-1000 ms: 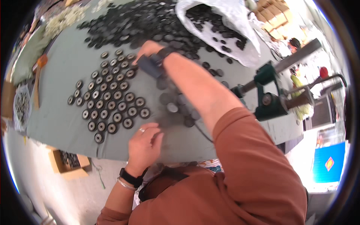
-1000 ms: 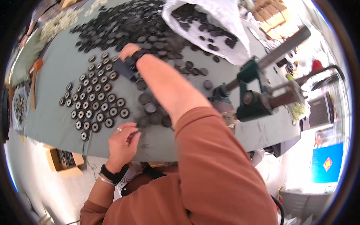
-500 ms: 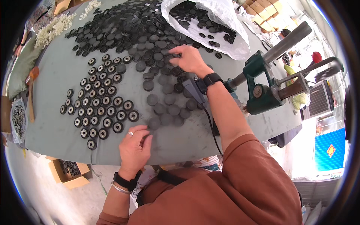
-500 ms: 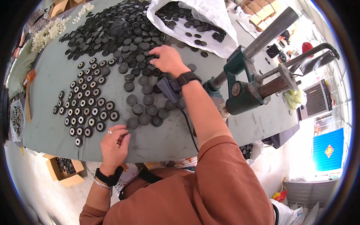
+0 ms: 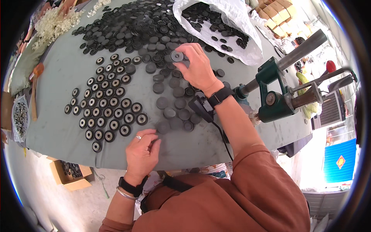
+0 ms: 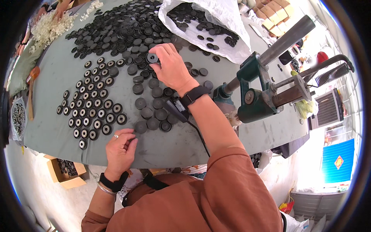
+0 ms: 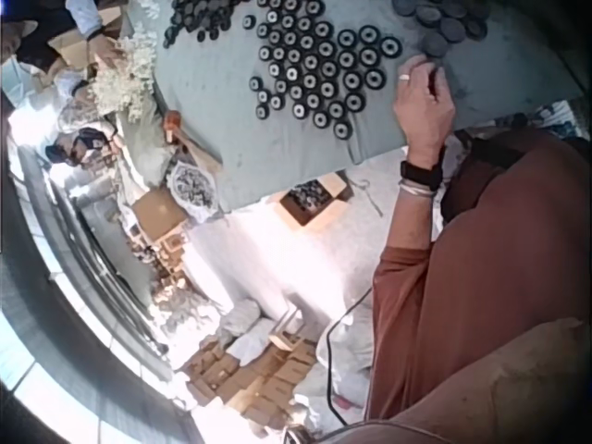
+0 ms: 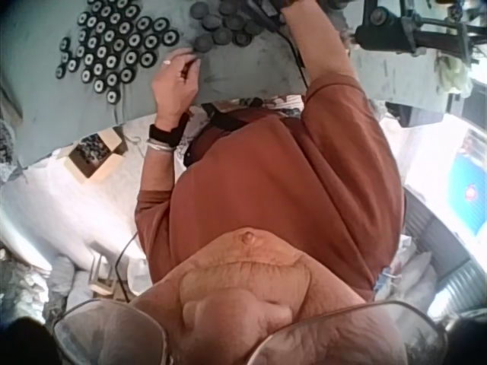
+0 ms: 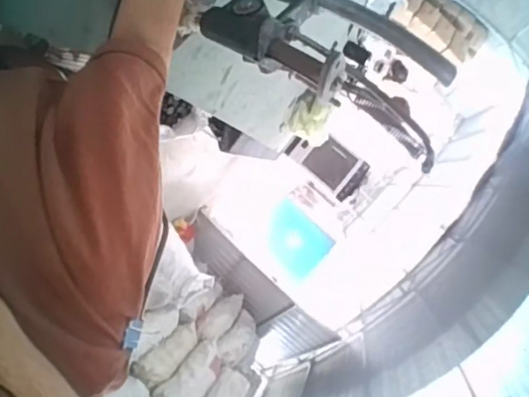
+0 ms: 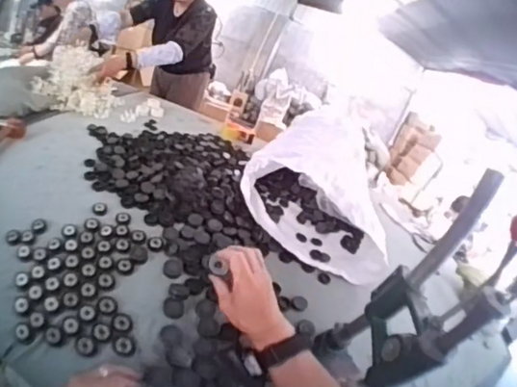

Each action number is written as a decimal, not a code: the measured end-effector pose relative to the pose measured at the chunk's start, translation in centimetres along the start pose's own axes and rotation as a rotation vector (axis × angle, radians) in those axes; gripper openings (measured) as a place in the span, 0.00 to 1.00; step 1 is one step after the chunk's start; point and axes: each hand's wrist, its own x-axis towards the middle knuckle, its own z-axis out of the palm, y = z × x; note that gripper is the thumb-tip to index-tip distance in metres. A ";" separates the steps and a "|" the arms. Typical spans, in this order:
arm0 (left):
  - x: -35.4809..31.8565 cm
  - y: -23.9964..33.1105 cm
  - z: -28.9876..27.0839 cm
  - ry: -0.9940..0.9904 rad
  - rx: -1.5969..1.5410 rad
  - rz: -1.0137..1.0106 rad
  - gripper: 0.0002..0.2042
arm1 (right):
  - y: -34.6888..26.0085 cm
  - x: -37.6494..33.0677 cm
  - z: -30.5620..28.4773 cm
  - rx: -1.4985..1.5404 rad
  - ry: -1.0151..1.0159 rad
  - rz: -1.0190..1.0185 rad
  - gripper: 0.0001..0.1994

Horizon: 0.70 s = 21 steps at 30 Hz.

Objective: The person is assembling small circular industrial components using a manual press.

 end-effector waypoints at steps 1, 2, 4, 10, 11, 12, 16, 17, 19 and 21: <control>0.0 0.1 0.0 0.000 0.000 0.005 0.05 | -0.1 0.0 -0.2 0.000 0.032 -0.053 0.20; 0.0 0.1 -0.1 0.002 0.000 0.007 0.05 | -0.3 0.0 -0.3 0.001 0.064 -0.106 0.20; -0.2 0.1 -0.1 -0.006 0.019 0.023 0.04 | -0.6 0.0 -0.2 -0.003 0.083 -0.128 0.18; 0.0 -0.3 0.0 0.021 0.117 0.134 0.05 | -4.4 -0.2 1.1 0.397 -0.014 0.374 0.10; -0.2 -0.4 -0.1 0.031 0.131 0.111 0.05 | -5.5 0.0 1.4 0.540 -0.094 0.563 0.10; -0.2 -0.6 0.1 0.027 0.104 0.095 0.05 | -6.5 0.4 1.7 0.557 -0.113 0.558 0.10; -0.4 -0.7 -0.1 0.027 0.084 0.077 0.05 | -8.4 1.0 3.8 0.867 -0.520 0.836 0.13; -0.4 -0.7 -0.1 0.018 0.093 0.083 0.05 | -8.2 1.1 4.6 0.938 -0.562 0.855 0.13; -0.3 -0.6 -0.2 0.021 0.092 0.085 0.05 | -7.6 1.9 6.5 0.948 -0.574 0.882 0.14; -0.3 -0.5 -0.2 0.021 0.089 0.090 0.05 | -7.2 2.9 8.3 0.896 -0.629 0.904 0.14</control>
